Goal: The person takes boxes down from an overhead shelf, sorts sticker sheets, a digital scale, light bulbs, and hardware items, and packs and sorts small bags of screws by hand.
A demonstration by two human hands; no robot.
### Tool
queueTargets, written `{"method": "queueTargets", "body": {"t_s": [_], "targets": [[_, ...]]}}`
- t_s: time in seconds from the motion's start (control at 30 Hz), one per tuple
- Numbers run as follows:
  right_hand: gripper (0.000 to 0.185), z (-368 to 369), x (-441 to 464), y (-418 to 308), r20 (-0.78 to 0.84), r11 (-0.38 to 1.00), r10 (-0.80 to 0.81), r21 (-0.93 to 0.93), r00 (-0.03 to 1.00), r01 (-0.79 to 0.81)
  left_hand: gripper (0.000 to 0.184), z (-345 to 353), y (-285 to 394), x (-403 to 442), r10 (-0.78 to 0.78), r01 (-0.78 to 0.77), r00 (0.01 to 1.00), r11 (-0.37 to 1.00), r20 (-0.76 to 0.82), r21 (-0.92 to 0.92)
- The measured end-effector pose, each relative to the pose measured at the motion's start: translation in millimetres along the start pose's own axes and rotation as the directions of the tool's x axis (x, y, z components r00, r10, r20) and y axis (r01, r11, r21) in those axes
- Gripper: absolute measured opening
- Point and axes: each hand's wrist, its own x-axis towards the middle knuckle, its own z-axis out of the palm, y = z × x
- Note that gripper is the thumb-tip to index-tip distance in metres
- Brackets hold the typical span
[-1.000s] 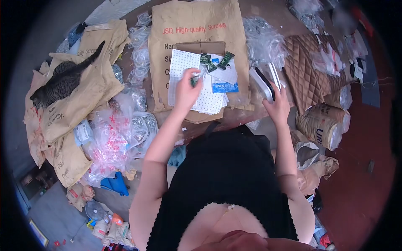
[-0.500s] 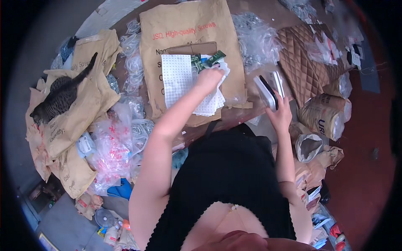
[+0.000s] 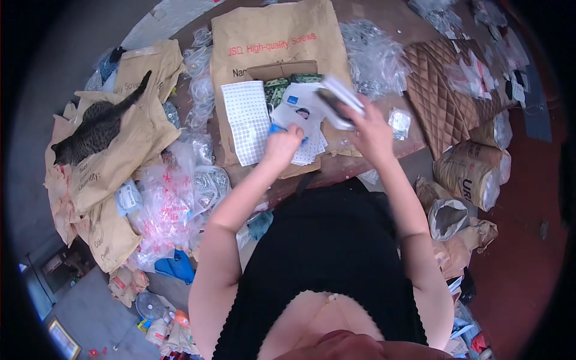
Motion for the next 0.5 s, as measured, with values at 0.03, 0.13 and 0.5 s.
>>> {"method": "queueTargets", "body": {"t_s": [0.03, 0.13, 0.5], "targets": [[0.06, 8.1, 10.9, -9.5, -0.013, 0.995, -0.101, -0.01, 0.995, 0.101, 0.02, 10.5, 3.9, -4.7, 0.003, -0.001, 1.0, 0.997, 0.027, -0.079], [0.046, 45.3, 40.2, -33.6, -0.006, 0.938, -0.343, -0.05, 0.939, 0.342, 0.023, -1.6, 6.9, -7.9, -0.005, 0.02, 0.995, 0.989, 0.103, -0.147], [0.056, 134.8, 54.2, -41.3, 0.186, 0.859, -0.51, 0.166, 0.84, 0.484, 0.038, -49.8, 2.6, -46.9, -0.498, 0.281, 0.797, -0.197, 0.343, -0.939]]}}
